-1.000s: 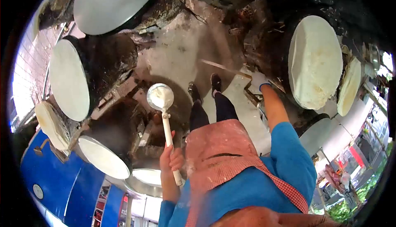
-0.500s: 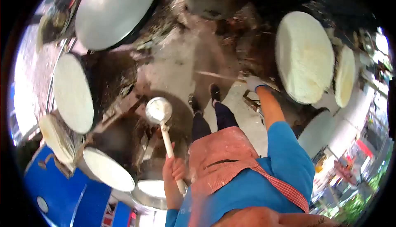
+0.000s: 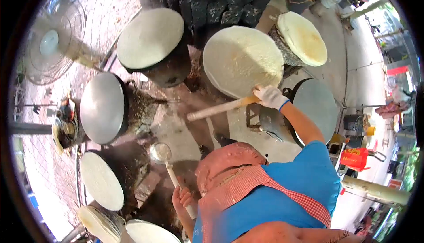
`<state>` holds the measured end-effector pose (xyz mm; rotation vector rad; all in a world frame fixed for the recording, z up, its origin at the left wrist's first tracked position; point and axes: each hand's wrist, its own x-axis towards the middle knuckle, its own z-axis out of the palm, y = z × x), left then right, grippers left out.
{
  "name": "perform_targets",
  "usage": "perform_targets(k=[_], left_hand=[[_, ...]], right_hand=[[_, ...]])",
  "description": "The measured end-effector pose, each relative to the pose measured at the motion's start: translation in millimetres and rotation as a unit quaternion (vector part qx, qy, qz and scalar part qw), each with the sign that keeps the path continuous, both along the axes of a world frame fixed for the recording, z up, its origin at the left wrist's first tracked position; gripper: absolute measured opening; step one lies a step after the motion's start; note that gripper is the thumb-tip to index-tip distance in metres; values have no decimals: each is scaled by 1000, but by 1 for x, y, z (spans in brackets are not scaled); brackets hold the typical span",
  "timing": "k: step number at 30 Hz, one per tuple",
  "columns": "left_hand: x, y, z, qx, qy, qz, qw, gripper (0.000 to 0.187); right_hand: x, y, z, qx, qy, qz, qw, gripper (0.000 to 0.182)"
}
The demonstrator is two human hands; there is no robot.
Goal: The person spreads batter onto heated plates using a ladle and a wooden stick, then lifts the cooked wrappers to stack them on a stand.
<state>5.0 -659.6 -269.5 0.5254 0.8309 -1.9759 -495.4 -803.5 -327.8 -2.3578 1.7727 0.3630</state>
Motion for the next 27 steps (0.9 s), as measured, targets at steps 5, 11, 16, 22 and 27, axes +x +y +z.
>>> perform_targets(k=[5,11,16,22,27], left_hand=[[17,-26,0,-4,81,-43,996,34],[27,-42,-7,2,14,-99,995,31],[-6,-51,-18,3,-9,-91,996,33],[-76,-61,-39,-67,40,-96,992,37],[-124,-88,-21,-46,23,-130,990,36]], right_hand=[[-13,-41,19,-62,35,21,997,13],[-83,-138,122,-245,-68,-113,960,25],[-175,-179,222,-277,-204,-344,874,32],[-345,-101,214,-435,-455,-513,584,19],[-413,-28,71,-466,-576,-550,385,10]])
